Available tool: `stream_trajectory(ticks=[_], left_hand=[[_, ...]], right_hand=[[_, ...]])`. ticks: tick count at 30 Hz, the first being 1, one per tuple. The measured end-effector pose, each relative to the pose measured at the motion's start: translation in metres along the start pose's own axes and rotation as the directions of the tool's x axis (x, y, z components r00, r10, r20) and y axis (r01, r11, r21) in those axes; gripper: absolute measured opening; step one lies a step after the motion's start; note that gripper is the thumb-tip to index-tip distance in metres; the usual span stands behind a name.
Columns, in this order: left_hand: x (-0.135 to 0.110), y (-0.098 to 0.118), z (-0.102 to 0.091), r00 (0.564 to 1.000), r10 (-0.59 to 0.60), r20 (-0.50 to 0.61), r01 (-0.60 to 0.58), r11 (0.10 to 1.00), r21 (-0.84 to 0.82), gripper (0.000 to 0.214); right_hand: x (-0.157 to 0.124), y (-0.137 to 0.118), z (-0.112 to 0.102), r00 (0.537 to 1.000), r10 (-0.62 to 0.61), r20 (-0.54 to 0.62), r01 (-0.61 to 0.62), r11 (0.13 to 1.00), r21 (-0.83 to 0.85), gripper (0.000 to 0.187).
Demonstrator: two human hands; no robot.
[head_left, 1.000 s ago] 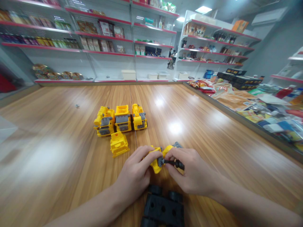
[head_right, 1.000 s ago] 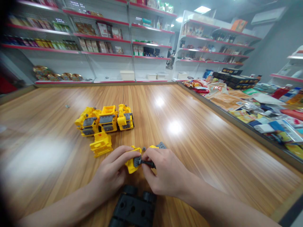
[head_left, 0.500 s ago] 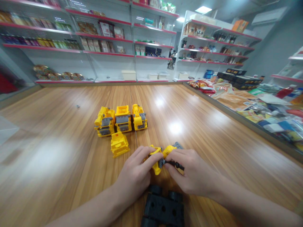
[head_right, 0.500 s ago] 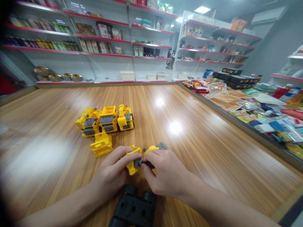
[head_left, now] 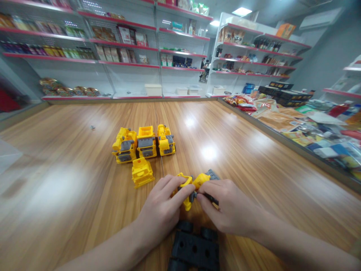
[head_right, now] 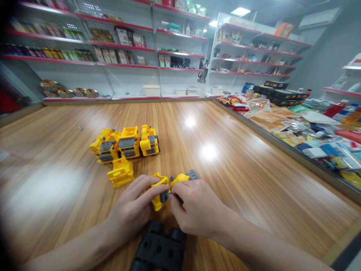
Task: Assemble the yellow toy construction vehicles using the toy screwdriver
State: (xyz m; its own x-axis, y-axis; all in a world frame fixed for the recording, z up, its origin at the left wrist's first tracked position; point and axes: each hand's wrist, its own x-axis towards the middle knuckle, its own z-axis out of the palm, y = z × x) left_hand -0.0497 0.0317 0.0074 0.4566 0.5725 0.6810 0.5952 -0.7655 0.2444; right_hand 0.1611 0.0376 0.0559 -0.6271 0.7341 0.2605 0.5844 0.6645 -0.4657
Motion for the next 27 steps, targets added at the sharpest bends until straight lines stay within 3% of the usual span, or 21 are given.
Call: stream_trajectory(ticks=[6,12,18,24,27], left_hand=[[0.0005,0.0006,-0.0007,1.000,0.002,0.009,-0.002,1.000,-0.006,0.042],[-0.0015,-0.0001,0.0005,1.000,0.020,-0.004,-0.020,1.000,-0.012,0.041],[-0.0006,0.0003,-0.0002,1.000,0.028,0.003,-0.028,0.999,0.027,0.038],[0.0011,0.0015,-0.0012,0.998,0.057,0.022,-0.058,0.996,0.061,0.035],[0.0028,0.0023,-0.0014,0.998,0.058,0.015,-0.059,0.996,0.060,0.034]], right_hand=[[-0.0007,-0.0003,0.0002,1.000,-0.004,0.024,0.004,1.000,-0.006,0.010],[-0.0002,-0.0017,-0.0014,0.995,0.006,0.099,0.002,0.997,-0.082,0.023],[-0.0018,-0.0016,-0.0015,0.996,0.054,0.066,-0.052,0.998,-0.031,0.007],[-0.0005,-0.0013,-0.0021,0.992,0.034,0.122,-0.026,0.998,-0.061,0.022],[-0.0001,-0.0022,-0.0030,0.994,0.052,0.095,-0.051,0.999,-0.020,0.012]])
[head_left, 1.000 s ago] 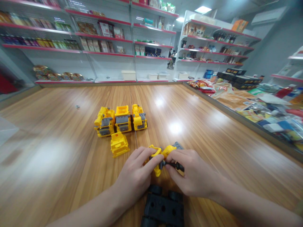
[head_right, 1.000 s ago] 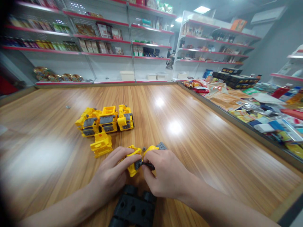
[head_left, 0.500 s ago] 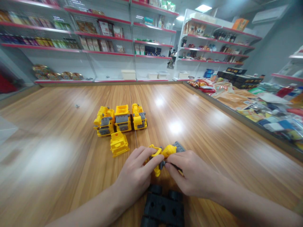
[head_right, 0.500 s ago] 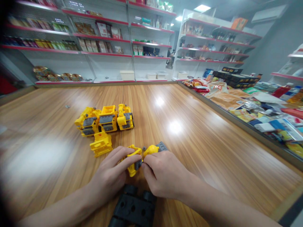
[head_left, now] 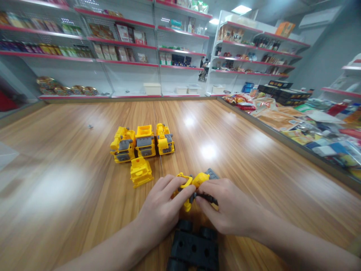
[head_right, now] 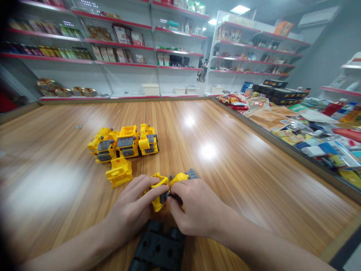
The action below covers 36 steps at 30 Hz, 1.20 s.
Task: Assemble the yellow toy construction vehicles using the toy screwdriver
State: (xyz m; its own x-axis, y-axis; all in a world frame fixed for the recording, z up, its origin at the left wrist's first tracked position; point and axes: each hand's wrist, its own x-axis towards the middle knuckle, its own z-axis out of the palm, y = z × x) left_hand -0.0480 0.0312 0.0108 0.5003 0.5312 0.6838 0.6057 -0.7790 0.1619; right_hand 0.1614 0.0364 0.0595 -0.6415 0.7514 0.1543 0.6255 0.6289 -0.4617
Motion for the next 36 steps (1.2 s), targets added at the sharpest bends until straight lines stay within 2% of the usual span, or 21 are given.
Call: stream_trajectory(ticks=[3,9,15,21,26,28,32,36], left_hand=[[0.0003,0.0001,-0.0002,1.000,-0.006,0.006,0.006,1.000,-0.003,0.035],[-0.0020,-0.0004,0.0005,1.000,-0.015,0.012,0.015,1.000,-0.024,0.036],[-0.0017,-0.0008,0.0031,0.999,-0.043,-0.006,0.043,0.998,-0.049,0.039],[-0.0027,-0.0017,0.0039,0.999,-0.032,0.001,0.032,0.998,-0.061,0.039],[-0.0046,-0.0025,0.0038,1.000,-0.031,-0.001,0.031,0.998,-0.059,0.039],[-0.0046,-0.0022,0.0032,0.999,-0.035,-0.003,0.035,0.997,-0.065,0.039],[-0.0040,-0.0010,0.0024,0.999,-0.050,0.006,0.050,0.997,-0.061,0.041],[-0.0044,-0.0016,0.0036,0.998,-0.055,0.014,0.056,0.996,-0.068,0.043]], right_hand=[[-0.0009,-0.0004,-0.0006,1.000,0.004,-0.031,-0.003,0.999,0.035,0.004],[-0.0002,0.0018,0.0018,1.000,-0.005,0.029,0.005,1.000,-0.022,0.024],[0.0006,-0.0011,-0.0005,0.999,0.022,-0.040,-0.019,0.997,0.068,0.005],[0.0013,-0.0004,-0.0002,1.000,0.014,0.006,-0.014,1.000,0.006,0.021],[0.0015,0.0008,-0.0001,0.998,0.035,0.054,-0.036,0.999,0.011,0.026],[0.0010,-0.0001,-0.0005,0.998,0.036,0.048,-0.037,0.999,0.022,0.024],[0.0001,-0.0021,0.0001,0.999,0.031,-0.036,-0.029,0.997,0.073,0.004],[-0.0007,-0.0021,0.0005,0.998,0.023,-0.055,-0.018,0.995,0.094,0.008]])
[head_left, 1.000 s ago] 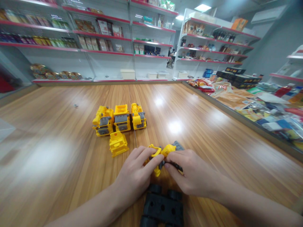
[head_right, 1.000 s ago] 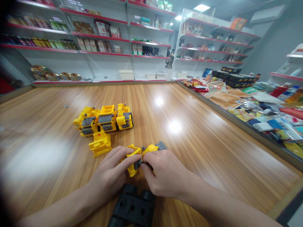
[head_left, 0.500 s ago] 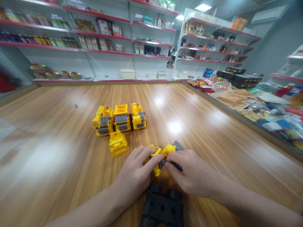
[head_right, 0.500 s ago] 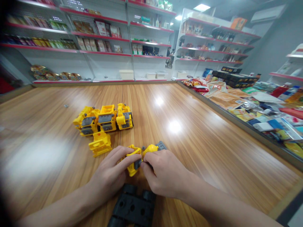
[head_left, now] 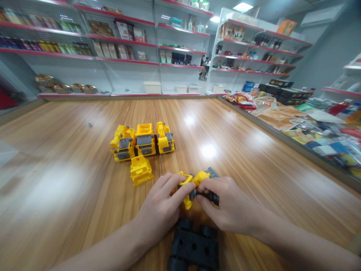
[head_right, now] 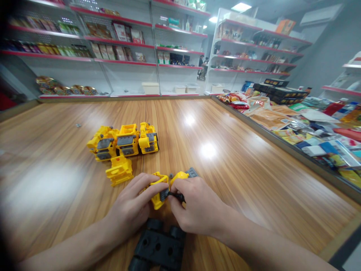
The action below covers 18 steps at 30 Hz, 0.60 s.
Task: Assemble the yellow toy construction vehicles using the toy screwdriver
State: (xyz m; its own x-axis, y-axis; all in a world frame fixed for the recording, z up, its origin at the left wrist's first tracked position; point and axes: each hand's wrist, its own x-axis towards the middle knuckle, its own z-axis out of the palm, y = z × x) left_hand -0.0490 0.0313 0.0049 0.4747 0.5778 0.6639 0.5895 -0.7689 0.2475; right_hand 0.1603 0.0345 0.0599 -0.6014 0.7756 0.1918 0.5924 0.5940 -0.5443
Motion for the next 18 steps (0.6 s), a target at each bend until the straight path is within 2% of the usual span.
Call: stream_trajectory(ticks=[4,7,13,18], left_hand=[[-0.0010,-0.0019,0.0010,1.000,0.006,0.009,-0.006,1.000,-0.012,0.042],[-0.0004,-0.0007,-0.0005,1.000,0.005,0.022,-0.005,1.000,-0.030,0.044],[0.0020,0.0066,-0.0050,0.997,-0.064,0.052,0.071,0.984,-0.163,0.059],[-0.0006,0.0029,0.0007,0.988,-0.143,-0.057,0.124,0.961,-0.248,0.062]], right_hand=[[0.0000,0.0008,-0.0007,0.998,-0.006,0.064,0.011,0.997,-0.079,0.023],[-0.0001,0.0009,-0.0007,0.996,-0.004,0.093,0.014,0.995,-0.100,0.026],[0.0011,-0.0004,-0.0016,0.997,0.036,0.066,-0.032,0.998,-0.063,0.031],[0.0027,-0.0024,-0.0057,0.998,0.061,-0.003,-0.061,0.997,0.040,0.018]])
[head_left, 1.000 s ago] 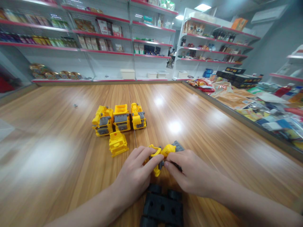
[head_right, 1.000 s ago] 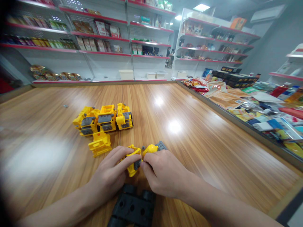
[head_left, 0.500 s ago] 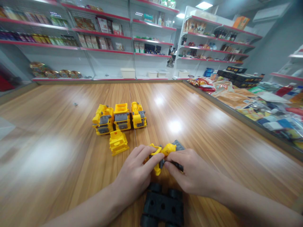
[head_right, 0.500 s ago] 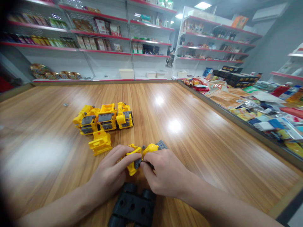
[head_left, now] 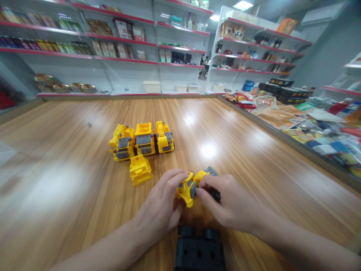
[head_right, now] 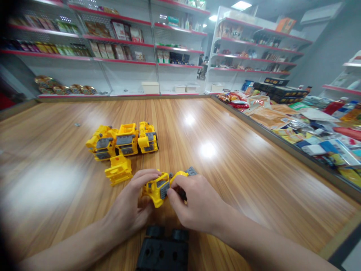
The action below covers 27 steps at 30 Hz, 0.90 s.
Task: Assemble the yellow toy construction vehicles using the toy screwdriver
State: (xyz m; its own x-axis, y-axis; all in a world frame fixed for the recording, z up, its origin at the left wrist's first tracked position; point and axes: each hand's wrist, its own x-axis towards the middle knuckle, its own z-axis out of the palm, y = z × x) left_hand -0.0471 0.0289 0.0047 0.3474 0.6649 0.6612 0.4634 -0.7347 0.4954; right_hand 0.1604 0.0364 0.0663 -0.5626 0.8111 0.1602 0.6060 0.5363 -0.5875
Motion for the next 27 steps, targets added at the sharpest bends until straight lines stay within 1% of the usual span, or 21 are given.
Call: stream_trajectory(ticks=[3,6,9,12,15,22,27], left_hand=[[0.0009,-0.0002,0.0003,0.998,-0.028,-0.058,0.030,0.999,0.029,0.052],[0.0031,0.0025,-0.0013,0.998,-0.043,-0.053,0.048,0.996,0.080,0.043],[0.0042,0.0036,-0.0024,0.998,-0.037,-0.050,0.042,0.995,0.092,0.041],[0.0043,0.0028,-0.0028,0.998,-0.026,-0.052,0.030,0.996,0.088,0.041],[0.0048,0.0020,-0.0027,0.999,-0.024,-0.039,0.027,0.996,0.080,0.042],[0.0054,0.0013,-0.0026,0.999,-0.025,-0.032,0.028,0.997,0.076,0.041],[0.0029,-0.0001,-0.0029,0.999,-0.027,-0.030,0.029,0.996,0.078,0.042]], right_hand=[[-0.0008,-0.0007,-0.0020,0.998,0.008,-0.057,-0.004,0.998,0.060,0.010],[-0.0016,-0.0006,-0.0026,0.996,-0.034,-0.077,0.039,0.997,0.064,0.006],[-0.0018,0.0010,-0.0022,0.993,-0.087,-0.083,0.092,0.995,0.049,0.005],[-0.0020,0.0037,-0.0012,0.992,-0.112,-0.063,0.114,0.993,0.034,0.008],[-0.0025,0.0057,0.0000,0.995,-0.097,-0.026,0.097,0.995,0.009,0.014],[-0.0014,0.0045,0.0011,0.994,-0.105,-0.040,0.105,0.994,0.011,0.005],[-0.0006,0.0072,0.0003,0.993,-0.114,0.021,0.115,0.993,-0.034,0.010]])
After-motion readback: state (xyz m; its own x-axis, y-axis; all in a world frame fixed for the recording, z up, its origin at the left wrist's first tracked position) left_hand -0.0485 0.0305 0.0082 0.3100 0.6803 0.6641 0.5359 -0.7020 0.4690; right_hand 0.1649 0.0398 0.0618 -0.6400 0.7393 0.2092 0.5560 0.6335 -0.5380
